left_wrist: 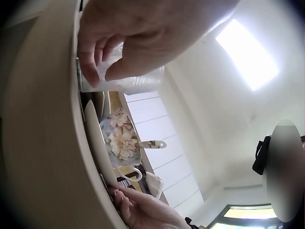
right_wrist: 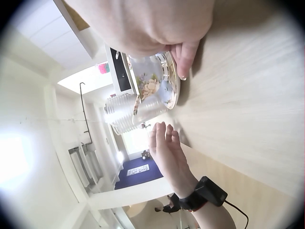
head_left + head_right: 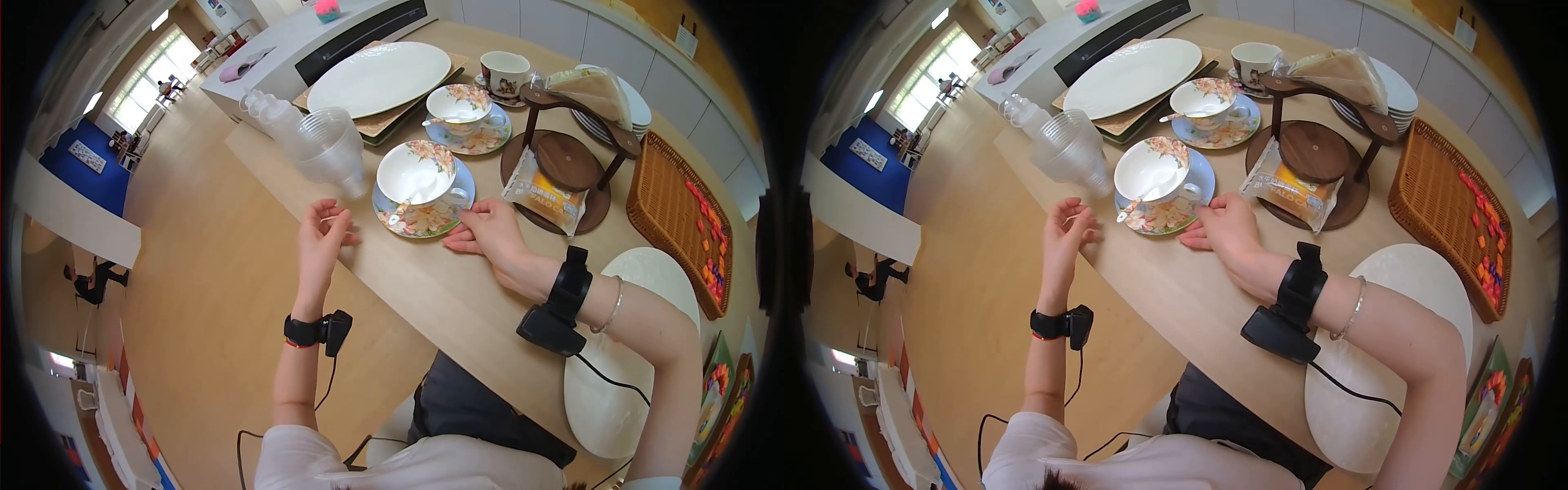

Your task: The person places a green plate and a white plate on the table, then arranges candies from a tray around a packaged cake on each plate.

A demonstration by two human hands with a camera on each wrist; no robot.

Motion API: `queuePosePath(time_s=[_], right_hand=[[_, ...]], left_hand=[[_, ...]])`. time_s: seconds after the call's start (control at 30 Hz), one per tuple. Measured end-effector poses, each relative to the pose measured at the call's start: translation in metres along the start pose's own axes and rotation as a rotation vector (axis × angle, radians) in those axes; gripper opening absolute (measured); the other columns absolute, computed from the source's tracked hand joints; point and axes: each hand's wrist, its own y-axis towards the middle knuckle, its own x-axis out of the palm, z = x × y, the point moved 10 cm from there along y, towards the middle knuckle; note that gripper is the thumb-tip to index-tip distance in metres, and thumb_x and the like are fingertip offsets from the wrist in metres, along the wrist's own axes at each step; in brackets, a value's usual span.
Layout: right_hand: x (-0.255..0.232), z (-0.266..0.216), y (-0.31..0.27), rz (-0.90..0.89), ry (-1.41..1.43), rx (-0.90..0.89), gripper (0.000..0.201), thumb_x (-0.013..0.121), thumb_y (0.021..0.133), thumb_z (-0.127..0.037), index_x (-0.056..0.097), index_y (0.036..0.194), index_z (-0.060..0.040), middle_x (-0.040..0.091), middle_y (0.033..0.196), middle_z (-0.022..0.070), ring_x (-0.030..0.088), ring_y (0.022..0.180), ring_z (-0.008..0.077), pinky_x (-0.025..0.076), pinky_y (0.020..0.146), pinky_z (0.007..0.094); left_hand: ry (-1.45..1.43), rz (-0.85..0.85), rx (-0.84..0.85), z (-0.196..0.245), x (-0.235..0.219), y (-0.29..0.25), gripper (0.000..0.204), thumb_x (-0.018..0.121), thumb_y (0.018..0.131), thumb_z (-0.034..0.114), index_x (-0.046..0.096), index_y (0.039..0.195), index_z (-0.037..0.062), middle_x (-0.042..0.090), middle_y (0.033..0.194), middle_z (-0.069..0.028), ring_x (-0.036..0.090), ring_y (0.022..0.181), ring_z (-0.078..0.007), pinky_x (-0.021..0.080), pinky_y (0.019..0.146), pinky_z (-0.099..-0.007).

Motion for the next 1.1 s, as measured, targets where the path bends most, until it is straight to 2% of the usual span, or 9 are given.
queuePosePath(time_s=[0.07, 0.3, 0.43, 0.67, 0.77, 0.83, 0.93, 1.03, 1.1], right_hand=[[0.000, 0.000, -0.003, 0.013, -0.011, 0.016, 0.022, 0.051, 0.102, -0.007, 0.041, 0.115, 0.0086, 0.066, 0.095, 0.0230, 0.073, 0.079, 0.0277, 0.063, 0.067, 0.0301], [-0.002, 0.003, -0.008, -0.007, -0.067, 0.070, 0.020, 0.051, 0.103, -0.009, 0.044, 0.114, 0.0058, 0.067, 0.099, 0.0190, 0.073, 0.087, 0.0229, 0.062, 0.075, 0.0287], [0.000, 0.006, -0.006, -0.036, -0.038, 0.056, 0.020, 0.050, 0.101, -0.006, 0.043, 0.116, 0.0071, 0.066, 0.101, 0.0201, 0.073, 0.085, 0.0253, 0.062, 0.073, 0.0306], [0.003, 0.004, -0.006, -0.040, -0.061, 0.070, 0.017, 0.051, 0.101, -0.006, 0.045, 0.113, 0.0058, 0.067, 0.101, 0.0187, 0.072, 0.084, 0.0236, 0.062, 0.072, 0.0300], [-0.002, 0.002, -0.011, -0.039, -0.103, 0.106, 0.019, 0.052, 0.102, -0.009, 0.046, 0.113, 0.0048, 0.067, 0.100, 0.0164, 0.071, 0.084, 0.0214, 0.061, 0.073, 0.0295], [-0.007, -0.004, -0.024, -0.018, -0.135, 0.143, 0.021, 0.053, 0.102, -0.012, 0.047, 0.115, 0.0039, 0.067, 0.100, 0.0144, 0.071, 0.085, 0.0194, 0.061, 0.075, 0.0288], [-0.011, -0.033, -0.048, -0.018, -0.297, 0.077, 0.022, 0.056, 0.101, -0.015, 0.051, 0.114, 0.0013, 0.067, 0.098, 0.0115, 0.068, 0.081, 0.0167, 0.058, 0.070, 0.0294], [-0.006, -0.094, -0.095, -0.108, -0.268, -0.074, 0.023, 0.056, 0.100, -0.020, 0.063, 0.097, 0.0019, 0.068, 0.089, 0.0092, 0.066, 0.083, 0.0152, 0.054, 0.071, 0.0280], [-0.029, -0.131, -0.122, -0.051, -0.203, -0.157, 0.022, 0.056, 0.100, -0.019, 0.063, 0.096, 0.0015, 0.067, 0.088, 0.0087, 0.065, 0.081, 0.0149, 0.053, 0.071, 0.0277]], left_hand=[[-0.058, -0.004, 0.015, 0.005, 0.006, 0.004, 0.043, 0.066, 0.095, 0.013, 0.046, 0.129, -0.0040, 0.055, 0.120, -0.0144, 0.064, 0.094, -0.0180, 0.060, 0.076, -0.0305], [-0.119, -0.029, -0.021, -0.006, 0.007, 0.011, 0.038, 0.064, 0.097, 0.012, 0.049, 0.128, -0.0058, 0.059, 0.120, -0.0160, 0.066, 0.103, -0.0214, 0.060, 0.085, -0.0318], [-0.083, -0.158, -0.117, 0.000, 0.029, -0.009, 0.039, 0.062, 0.098, 0.011, 0.048, 0.129, -0.0076, 0.063, 0.117, -0.0170, 0.067, 0.103, -0.0207, 0.060, 0.087, -0.0311], [-0.150, -0.191, -0.074, 0.004, 0.042, -0.010, 0.044, 0.062, 0.098, 0.011, 0.046, 0.134, -0.0085, 0.065, 0.116, -0.0178, 0.067, 0.100, -0.0191, 0.060, 0.087, -0.0309], [-0.131, -0.189, -0.076, 0.004, 0.040, -0.014, 0.037, 0.062, 0.099, 0.012, 0.049, 0.129, -0.0055, 0.065, 0.111, -0.0156, 0.067, 0.096, -0.0180, 0.060, 0.085, -0.0304], [-0.114, -0.075, -0.106, 0.010, 0.029, -0.023, 0.024, 0.060, 0.101, 0.018, 0.055, 0.115, 0.0003, 0.063, 0.095, -0.0079, 0.063, 0.080, -0.0115, 0.058, 0.069, -0.0251], [-0.057, 0.077, 0.042, 0.030, 0.007, -0.036, 0.022, 0.056, 0.104, 0.026, 0.055, 0.091, 0.0075, 0.053, 0.076, 0.0007, 0.047, 0.062, -0.0050, 0.039, 0.051, -0.0211], [-0.128, 0.026, 0.204, 0.057, 0.013, -0.059, 0.027, 0.054, 0.104, 0.026, 0.053, 0.083, 0.0092, 0.050, 0.074, 0.0021, 0.043, 0.060, -0.0038, 0.033, 0.049, -0.0216], [-0.172, -0.089, 0.256, 0.076, 0.036, -0.077, 0.023, 0.054, 0.104, 0.022, 0.053, 0.086, 0.0079, 0.051, 0.076, 0.0002, 0.044, 0.060, -0.0044, 0.034, 0.050, -0.0209]])
